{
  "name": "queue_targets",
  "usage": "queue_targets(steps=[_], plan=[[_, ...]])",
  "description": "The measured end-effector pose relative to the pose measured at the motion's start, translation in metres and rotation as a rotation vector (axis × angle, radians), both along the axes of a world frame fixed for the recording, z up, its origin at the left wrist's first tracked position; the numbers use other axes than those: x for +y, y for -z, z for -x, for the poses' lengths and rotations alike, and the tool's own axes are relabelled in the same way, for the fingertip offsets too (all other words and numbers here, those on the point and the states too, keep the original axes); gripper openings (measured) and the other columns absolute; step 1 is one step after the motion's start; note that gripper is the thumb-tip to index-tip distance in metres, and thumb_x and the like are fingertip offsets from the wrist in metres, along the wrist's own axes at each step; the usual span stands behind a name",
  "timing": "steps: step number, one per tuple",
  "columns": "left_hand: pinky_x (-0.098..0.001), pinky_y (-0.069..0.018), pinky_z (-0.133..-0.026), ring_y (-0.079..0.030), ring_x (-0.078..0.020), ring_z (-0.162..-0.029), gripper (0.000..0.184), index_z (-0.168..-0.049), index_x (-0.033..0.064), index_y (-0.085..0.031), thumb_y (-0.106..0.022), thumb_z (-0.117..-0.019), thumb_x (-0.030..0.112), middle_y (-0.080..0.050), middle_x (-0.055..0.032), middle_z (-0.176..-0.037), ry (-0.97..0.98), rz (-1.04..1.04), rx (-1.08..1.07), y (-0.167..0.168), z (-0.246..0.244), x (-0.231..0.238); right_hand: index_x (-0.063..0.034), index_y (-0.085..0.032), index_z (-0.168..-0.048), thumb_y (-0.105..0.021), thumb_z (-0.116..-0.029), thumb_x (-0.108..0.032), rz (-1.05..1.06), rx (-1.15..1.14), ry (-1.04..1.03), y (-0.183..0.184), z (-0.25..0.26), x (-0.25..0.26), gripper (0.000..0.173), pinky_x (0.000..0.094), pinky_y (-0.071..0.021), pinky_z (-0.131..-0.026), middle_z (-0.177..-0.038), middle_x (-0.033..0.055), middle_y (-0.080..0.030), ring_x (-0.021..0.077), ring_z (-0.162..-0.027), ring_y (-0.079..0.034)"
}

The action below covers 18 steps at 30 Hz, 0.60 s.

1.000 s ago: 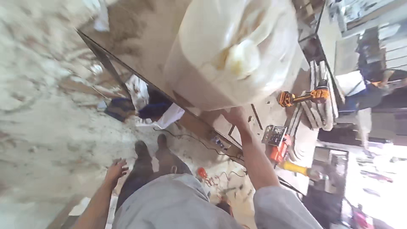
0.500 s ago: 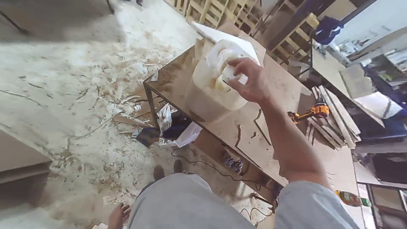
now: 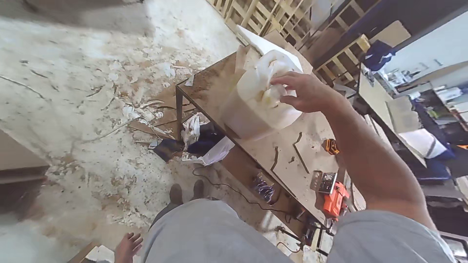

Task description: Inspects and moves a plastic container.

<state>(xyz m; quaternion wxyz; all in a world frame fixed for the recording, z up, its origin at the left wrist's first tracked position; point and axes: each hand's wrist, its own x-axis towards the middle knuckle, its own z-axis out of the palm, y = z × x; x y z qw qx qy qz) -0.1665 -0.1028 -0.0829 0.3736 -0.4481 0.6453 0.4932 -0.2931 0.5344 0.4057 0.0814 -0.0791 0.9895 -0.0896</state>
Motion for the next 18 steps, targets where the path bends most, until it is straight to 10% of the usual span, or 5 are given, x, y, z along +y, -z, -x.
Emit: queue_targets(steps=[18], plan=[[-0.0518,-0.0486,-0.095,-0.063,-0.0316,-0.116,0.062,-0.152,0.004,-0.04,-0.016,-0.1118,0.043,-0.058,-0.0217,-0.141,0.059,-0.025,0.002,0.018,0.003,0.019,-0.0103,-0.058,-0.146,-0.066,-0.0966,-0.014,-0.133,-0.105,0.014,-0.003,0.008,-0.005,0.05,0.0581,-0.0465,-0.106,-0.142,0.0198,-0.059,0.0375,-0.128,-0.059]])
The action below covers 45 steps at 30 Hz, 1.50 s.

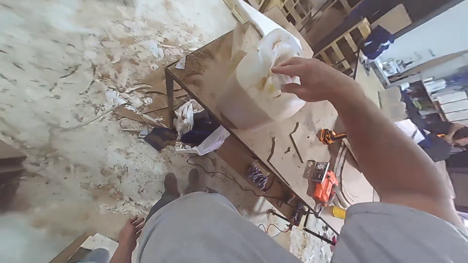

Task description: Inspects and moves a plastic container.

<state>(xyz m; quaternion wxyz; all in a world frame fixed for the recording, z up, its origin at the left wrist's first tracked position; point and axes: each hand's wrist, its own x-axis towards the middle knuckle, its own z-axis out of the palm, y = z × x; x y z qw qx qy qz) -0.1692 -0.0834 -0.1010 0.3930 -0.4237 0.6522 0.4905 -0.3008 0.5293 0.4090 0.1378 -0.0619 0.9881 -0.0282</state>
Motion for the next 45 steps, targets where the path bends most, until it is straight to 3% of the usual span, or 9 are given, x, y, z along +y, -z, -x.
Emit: queue_targets(steps=[4,9,16,21,26,32,35,38,45], plan=[[-0.0517,-0.0493,-0.095,-0.064,-0.0331,-0.116,0.063,-0.154,0.005,-0.037,-0.015,-0.1117,0.046,-0.056,-0.0226,-0.144,-0.045,-0.022,-0.006,0.008,0.008,0.005,-0.0101,-0.055,-0.148,-0.062,-0.0997,-0.022,-0.068,-0.006,0.04,0.003,0.0,-0.004,0.05,0.0595,-0.0498,-0.098,-0.135,0.022,-0.061,0.0388,-0.114,-0.064],[-0.0504,-0.0517,-0.095,-0.065,-0.0323,-0.117,0.06,-0.154,0.0061,-0.037,-0.018,-0.1113,0.044,-0.055,-0.0219,-0.145,-0.099,-0.074,0.058,0.03,0.017,-0.004,-0.0192,-0.048,-0.154,-0.075,-0.0931,-0.029,-0.26,-0.114,-0.061,-0.008,0.008,-0.003,0.067,0.0607,-0.0471,-0.103,-0.138,0.0203,-0.059,0.0417,-0.125,-0.058],[-0.0491,-0.0517,-0.096,-0.064,-0.0315,-0.119,0.06,-0.155,0.0057,-0.034,-0.021,-0.1111,0.045,-0.054,-0.0212,-0.146,-0.127,-0.058,0.023,0.038,0.004,-0.012,-0.0006,-0.054,-0.141,-0.059,-0.1001,-0.049,-0.364,-0.138,-0.05,-0.003,0.015,-0.002,0.063,0.0609,-0.047,-0.102,-0.124,0.0261,-0.066,0.0451,-0.118,-0.063],[-0.0471,-0.0511,-0.093,-0.064,-0.0274,-0.114,0.058,-0.154,0.0068,-0.037,-0.02,-0.1113,0.043,-0.056,-0.0198,-0.143,-0.112,-0.046,-0.015,0.032,-0.013,-0.001,0.0021,-0.062,-0.11,-0.038,-0.0977,-0.07,-0.499,-0.129,0.21,0.005,0.02,-0.026,0.076,0.0653,-0.0488,-0.073,-0.084,0.0243,-0.066,0.0478,-0.086,-0.067],[-0.0436,-0.0515,-0.087,-0.065,-0.0223,-0.104,0.059,-0.152,0.0097,-0.04,-0.02,-0.1105,0.046,-0.06,-0.0159,-0.137,-0.149,-0.045,-0.011,0.044,-0.023,-0.006,-0.0122,-0.042,-0.154,-0.059,-0.0982,-0.049,-0.32,-0.132,-0.148,-0.01,0.013,0.004,0.069,0.0621,-0.054,-0.086,-0.125,0.022,-0.063,0.0418,-0.103,-0.067],[-0.0409,-0.0514,-0.083,-0.065,-0.0189,-0.098,0.053,-0.15,0.0101,-0.04,-0.023,-0.1106,0.042,-0.06,-0.0141,-0.135,-0.112,-0.037,-0.026,0.039,-0.023,-0.011,-0.002,-0.047,-0.144,-0.056,-0.1003,-0.04,-0.248,-0.038,-0.206,0.008,0.009,0.016,0.058,0.0612,-0.0522,-0.094,-0.123,0.0262,-0.064,0.0456,-0.113,-0.065],[-0.0435,-0.0514,-0.088,-0.065,-0.0229,-0.106,0.056,-0.153,0.0097,-0.037,-0.019,-0.1114,0.042,-0.057,-0.0167,-0.141,-0.114,-0.051,-0.008,0.036,-0.013,-0.009,0.0028,-0.055,-0.133,-0.041,-0.1041,-0.049,-0.276,0.012,0.117,0.016,0.004,-0.009,0.061,0.0647,-0.0522,-0.076,-0.093,0.0239,-0.069,0.0458,-0.086,-0.07],[-0.0486,-0.0509,-0.095,-0.065,-0.029,-0.115,0.058,-0.155,0.0086,-0.036,-0.018,-0.1115,0.043,-0.055,-0.0189,-0.145,-0.129,-0.063,0.015,0.035,-0.006,-0.004,0.0037,-0.059,-0.114,-0.028,-0.1038,-0.063,-0.417,-0.016,0.528,0.023,0.013,-0.041,0.074,0.0665,-0.0474,-0.082,-0.094,0.027,-0.066,0.0479,-0.097,-0.066],[-0.0502,-0.0513,-0.095,-0.065,-0.0303,-0.117,0.058,-0.153,0.0089,-0.038,-0.02,-0.1108,0.045,-0.056,-0.0188,-0.144,-0.191,-0.068,0.016,0.046,-0.013,-0.015,-0.022,-0.038,-0.159,-0.056,-0.1004,-0.042,-0.221,-0.155,-0.094,-0.008,0.006,0.006,0.065,0.0597,-0.0545,-0.082,-0.127,0.0205,-0.061,0.0377,-0.098,-0.067]])
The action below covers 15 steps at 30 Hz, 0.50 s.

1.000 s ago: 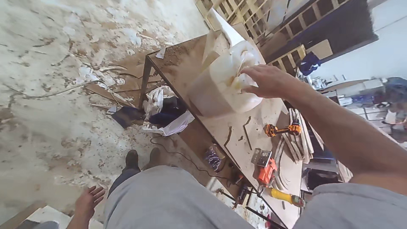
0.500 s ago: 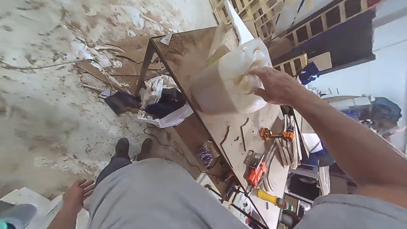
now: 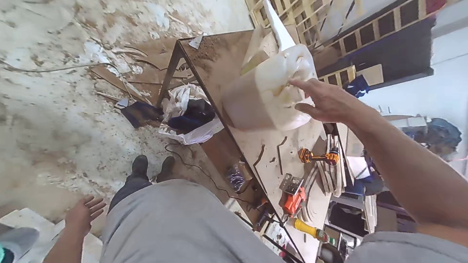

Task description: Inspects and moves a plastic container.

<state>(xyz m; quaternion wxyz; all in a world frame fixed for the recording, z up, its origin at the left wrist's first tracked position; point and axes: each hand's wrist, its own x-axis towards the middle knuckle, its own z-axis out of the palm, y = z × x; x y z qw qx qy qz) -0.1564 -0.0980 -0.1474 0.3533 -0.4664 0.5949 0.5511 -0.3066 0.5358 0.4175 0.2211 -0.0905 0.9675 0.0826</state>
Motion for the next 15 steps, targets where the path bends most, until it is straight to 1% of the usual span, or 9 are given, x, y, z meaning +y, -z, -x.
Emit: queue_targets(steps=[4,5,7,9,11,12,13,14,15], plan=[[-0.0462,-0.0516,-0.089,-0.065,-0.0256,-0.108,0.06,-0.151,0.0101,-0.04,-0.02,-0.1102,0.048,-0.059,-0.017,-0.139,-0.015,0.023,-0.042,0.0,-0.014,-0.002,-0.0162,-0.049,-0.149,-0.063,-0.099,-0.03,0.072,0.033,-0.005,0.007,0.001,0.007,0.054,0.053,-0.0558,-0.079,-0.117,0.0193,-0.064,0.0327,-0.089,-0.067],[-0.0452,-0.0517,-0.088,-0.066,-0.0244,-0.106,0.06,-0.15,0.0102,-0.041,-0.02,-0.1101,0.049,-0.06,-0.0164,-0.137,-0.021,0.027,-0.052,-0.002,-0.017,0.0,-0.0145,-0.05,-0.148,-0.063,-0.099,-0.033,0.067,0.037,0.014,0.008,0.001,0.006,0.054,0.0545,-0.0558,-0.079,-0.113,0.0192,-0.066,0.0333,-0.087,-0.067],[-0.0437,-0.0512,-0.086,-0.066,-0.0227,-0.103,0.058,-0.149,0.0104,-0.042,-0.019,-0.1105,0.047,-0.06,-0.0154,-0.136,-0.028,0.025,-0.07,-0.004,-0.02,0.003,-0.0103,-0.052,-0.145,-0.06,-0.0993,-0.042,0.018,0.062,0.078,0.01,0.002,-0.003,0.056,0.0575,-0.0541,-0.07,-0.089,0.0163,-0.067,0.0338,-0.073,-0.066],[-0.0432,-0.0512,-0.085,-0.066,-0.0218,-0.1,0.057,-0.149,0.0099,-0.042,-0.018,-0.111,0.046,-0.061,-0.015,-0.135,-0.024,0.028,-0.072,-0.007,-0.02,0.008,-0.008,-0.056,-0.138,-0.048,-0.1008,-0.056,-0.096,0.09,0.21,0.014,0.004,-0.015,0.061,0.0608,-0.0497,-0.065,-0.075,0.0154,-0.062,0.0376,-0.066,-0.062],[-0.0416,-0.0517,-0.082,-0.066,-0.0195,-0.096,0.057,-0.148,0.0104,-0.044,-0.018,-0.1109,0.046,-0.063,-0.0135,-0.131,-0.002,0.036,-0.068,-0.005,-0.02,0.014,0.0003,-0.064,-0.118,-0.037,-0.1012,-0.065,-0.232,0.111,0.349,0.018,0.011,-0.033,0.073,0.0677,-0.0488,-0.074,-0.083,0.025,-0.066,0.048,-0.082,-0.067],[-0.0421,-0.0517,-0.082,-0.066,-0.0199,-0.096,0.057,-0.148,0.0102,-0.044,-0.018,-0.1107,0.045,-0.063,-0.0137,-0.131,0.015,0.035,-0.062,-0.004,-0.019,0.016,0.0027,-0.065,-0.102,-0.031,-0.1012,-0.067,-0.292,0.112,0.38,0.019,0.014,-0.039,0.078,0.0677,-0.0472,-0.074,-0.083,0.0263,-0.065,0.049,-0.086,-0.067],[-0.0452,-0.0518,-0.086,-0.066,-0.0228,-0.101,0.059,-0.149,0.0091,-0.043,-0.018,-0.1107,0.046,-0.061,-0.0159,-0.135,0.025,0.023,-0.054,-0.003,-0.017,0.017,0.0027,-0.064,-0.095,-0.027,-0.1014,-0.069,-0.326,0.094,0.383,0.017,0.016,-0.041,0.081,0.0681,-0.046,-0.073,-0.084,0.0267,-0.065,0.0494,-0.088,-0.067],[-0.0478,-0.0515,-0.09,-0.066,-0.0258,-0.106,0.06,-0.151,0.008,-0.041,-0.018,-0.1107,0.046,-0.06,-0.0178,-0.138,0.027,0.01,-0.039,-0.004,-0.012,0.017,0.0002,-0.066,-0.1,-0.026,-0.1007,-0.071,-0.326,0.069,0.368,0.012,0.016,-0.038,0.082,0.0706,-0.0475,-0.073,-0.088,0.0268,-0.066,0.0498,-0.091,-0.067],[-0.049,-0.0522,-0.092,-0.066,-0.0276,-0.11,0.06,-0.151,0.0075,-0.04,-0.018,-0.1106,0.046,-0.059,-0.0188,-0.14,0.025,0.002,-0.018,-0.004,-0.008,0.016,-0.0053,-0.067,-0.115,-0.028,-0.1001,-0.071,-0.291,0.055,0.311,0.004,0.013,-0.032,0.078,0.0715,-0.0486,-0.074,-0.096,0.0257,-0.068,0.0491,-0.093,-0.068]])
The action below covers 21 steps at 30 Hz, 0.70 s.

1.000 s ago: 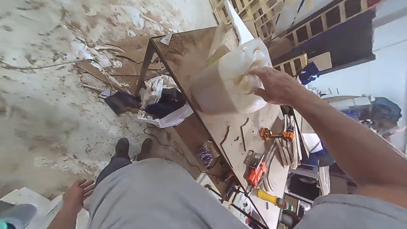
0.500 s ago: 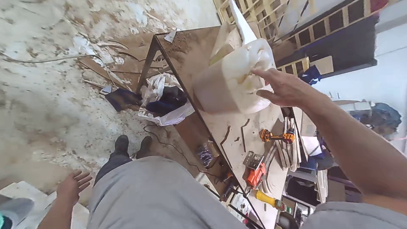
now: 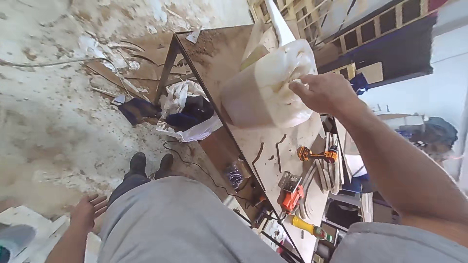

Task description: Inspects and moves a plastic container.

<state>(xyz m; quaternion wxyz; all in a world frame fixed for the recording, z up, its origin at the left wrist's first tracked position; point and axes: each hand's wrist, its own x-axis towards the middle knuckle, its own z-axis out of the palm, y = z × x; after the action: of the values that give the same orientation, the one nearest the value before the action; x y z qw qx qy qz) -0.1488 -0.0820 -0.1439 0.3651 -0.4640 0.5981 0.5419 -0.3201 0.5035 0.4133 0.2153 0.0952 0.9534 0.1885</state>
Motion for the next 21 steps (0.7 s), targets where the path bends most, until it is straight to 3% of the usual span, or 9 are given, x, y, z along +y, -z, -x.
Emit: queue_targets(steps=[2,3,5,8,12,15,17,19,21], plan=[[-0.0497,-0.0511,-0.096,-0.065,-0.0294,-0.116,0.061,-0.154,0.0082,-0.038,-0.017,-0.1106,0.045,-0.056,-0.0189,-0.144,-0.023,-0.016,0.041,-0.002,0.007,-0.004,-0.0193,-0.049,-0.151,-0.045,-0.0992,-0.061,0.115,-0.066,-0.181,-0.015,-0.007,0.015,0.067,0.0663,-0.0522,-0.081,-0.124,0.0206,-0.063,0.042,-0.102,-0.067],[-0.0497,-0.0508,-0.097,-0.064,-0.0294,-0.118,0.061,-0.155,0.009,-0.037,-0.016,-0.1106,0.046,-0.055,-0.0184,-0.146,-0.029,-0.018,0.052,-0.006,0.01,-0.006,-0.022,-0.044,-0.155,-0.057,-0.0975,-0.052,0.179,-0.081,-0.284,-0.018,-0.01,0.022,0.066,0.064,-0.0534,-0.084,-0.132,0.0197,-0.059,0.0403,-0.107,-0.065],[-0.0493,-0.0504,-0.098,-0.064,-0.0295,-0.12,0.061,-0.155,0.0096,-0.036,-0.015,-0.1107,0.046,-0.054,-0.0181,-0.147,-0.039,-0.009,0.06,-0.012,0.012,-0.009,-0.0221,-0.047,-0.154,-0.069,-0.0956,-0.031,0.273,-0.069,-0.4,-0.016,-0.014,0.032,0.063,0.0618,-0.0552,-0.086,-0.135,0.0215,-0.058,0.041,-0.108,-0.066],[-0.0472,-0.0512,-0.094,-0.065,-0.0274,-0.115,0.061,-0.154,0.0098,-0.036,-0.015,-0.1104,0.047,-0.055,-0.0175,-0.145,-0.039,0.016,0.031,-0.009,0.007,-0.016,-0.0195,-0.052,-0.151,-0.066,-0.0988,-0.026,0.303,-0.035,-0.373,-0.008,-0.013,0.035,0.054,0.0558,-0.0569,-0.078,-0.125,0.0241,-0.06,0.0386,-0.092,-0.067],[-0.0459,-0.0517,-0.092,-0.066,-0.0257,-0.111,0.061,-0.154,0.0105,-0.037,-0.015,-0.1106,0.047,-0.056,-0.0169,-0.143,-0.04,0.032,-0.028,-0.004,-0.005,-0.017,-0.0072,-0.053,-0.145,-0.055,-0.1023,-0.043,0.232,-0.024,-0.279,0.001,-0.007,0.029,0.056,0.0595,-0.0542,-0.077,-0.101,0.0204,-0.067,0.0379,-0.083,-0.067],[-0.0433,-0.051,-0.086,-0.065,-0.0211,-0.103,0.061,-0.152,0.0106,-0.04,-0.014,-0.1104,0.048,-0.059,-0.015,-0.138,0.001,0.038,-0.049,-0.004,-0.012,-0.012,-0.0009,-0.062,-0.129,-0.039,-0.1021,-0.06,0.114,0.026,-0.125,0.007,-0.004,0.014,0.069,0.0656,-0.0508,-0.074,-0.082,0.0198,-0.068,0.0425,-0.078,-0.068],[-0.0432,-0.0511,-0.086,-0.065,-0.0204,-0.102,0.061,-0.151,0.012,-0.04,-0.013,-0.1103,0.049,-0.059,-0.0138,-0.137,0.012,0.031,-0.053,-0.004,-0.012,-0.009,-0.0019,-0.064,-0.127,-0.037,-0.1013,-0.064,0.1,0.023,-0.109,0.004,-0.003,0.012,0.072,0.0655,-0.0511,-0.076,-0.085,0.0195,-0.069,0.0421,-0.081,-0.069],[-0.0437,-0.0511,-0.088,-0.066,-0.0216,-0.105,0.059,-0.152,0.0125,-0.039,-0.015,-0.1106,0.046,-0.059,-0.0141,-0.139,0.007,0.018,-0.031,-0.008,-0.007,-0.007,-0.0113,-0.054,-0.146,-0.052,-0.1001,-0.056,0.175,-0.046,-0.182,-0.007,-0.006,0.021,0.064,0.0648,-0.0536,-0.081,-0.107,0.0192,-0.069,0.0401,-0.091,-0.069],[-0.0441,-0.0516,-0.089,-0.066,-0.0227,-0.107,0.06,-0.153,0.0121,-0.039,-0.014,-0.1106,0.046,-0.059,-0.0146,-0.14,-0.014,0.007,-0.002,-0.007,-0.004,-0.011,-0.0225,-0.041,-0.157,-0.067,-0.0956,-0.043,0.243,-0.064,-0.29,-0.013,-0.01,0.028,0.07,0.0609,-0.0553,-0.081,-0.125,0.0208,-0.061,0.039,-0.097,-0.067]])
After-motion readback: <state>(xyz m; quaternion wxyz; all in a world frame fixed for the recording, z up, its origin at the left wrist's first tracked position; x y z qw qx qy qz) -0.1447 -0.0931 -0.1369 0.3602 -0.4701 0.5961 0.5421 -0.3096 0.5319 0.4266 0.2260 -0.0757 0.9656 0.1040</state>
